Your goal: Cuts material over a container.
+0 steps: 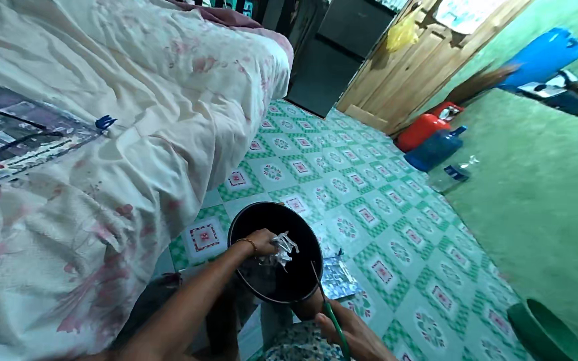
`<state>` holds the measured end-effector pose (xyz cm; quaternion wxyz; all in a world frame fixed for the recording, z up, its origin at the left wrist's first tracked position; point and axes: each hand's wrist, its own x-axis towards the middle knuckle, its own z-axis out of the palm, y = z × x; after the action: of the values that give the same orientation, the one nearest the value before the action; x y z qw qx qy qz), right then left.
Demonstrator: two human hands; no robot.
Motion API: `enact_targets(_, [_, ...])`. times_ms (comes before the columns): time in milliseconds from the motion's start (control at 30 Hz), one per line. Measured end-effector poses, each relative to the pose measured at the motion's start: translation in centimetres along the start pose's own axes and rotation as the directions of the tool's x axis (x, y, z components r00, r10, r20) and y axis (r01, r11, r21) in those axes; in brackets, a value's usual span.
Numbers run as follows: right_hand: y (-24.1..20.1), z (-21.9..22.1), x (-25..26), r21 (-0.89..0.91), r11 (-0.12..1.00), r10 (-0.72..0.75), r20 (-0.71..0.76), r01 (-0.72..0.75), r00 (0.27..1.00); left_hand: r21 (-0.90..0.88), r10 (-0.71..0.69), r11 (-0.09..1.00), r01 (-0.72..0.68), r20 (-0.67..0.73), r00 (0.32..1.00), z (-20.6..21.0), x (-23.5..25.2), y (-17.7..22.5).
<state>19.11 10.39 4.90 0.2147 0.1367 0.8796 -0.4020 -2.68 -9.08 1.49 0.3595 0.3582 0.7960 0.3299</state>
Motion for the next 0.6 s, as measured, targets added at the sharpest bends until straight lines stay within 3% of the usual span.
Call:
enact_targets(233, [0.1,0.5,0.5,-0.016,1.000,-0.008,0.009,0.008,1.000,-0.220,-0.162,0.962,0.165,0.032,0.986,-1.4,-0.9,1.1])
enact_targets(433, [-1.4,0.9,0.5,-0.044,0.999,-0.002,0.056,0.005,0.998,-0.178,-0.173,0.964,0.197,0.144,0.974,-2.5,-2.1,2.7])
enact_targets(500, [-2.2,1.0,0.4,0.027,0.999,0.019,0.077,-0.021,0.997,-0.157,-0.131,0.975,0.160,0.182,0.975,-2.4,-2.2,2.8])
enact_targets(600, [-2.7,1.2,0.1,0.270,0.962,-0.001,0.115,-0.031,0.993,-0.094,-0.103,0.988,0.125,0.211,0.972,-2.1,-2.3,3.2])
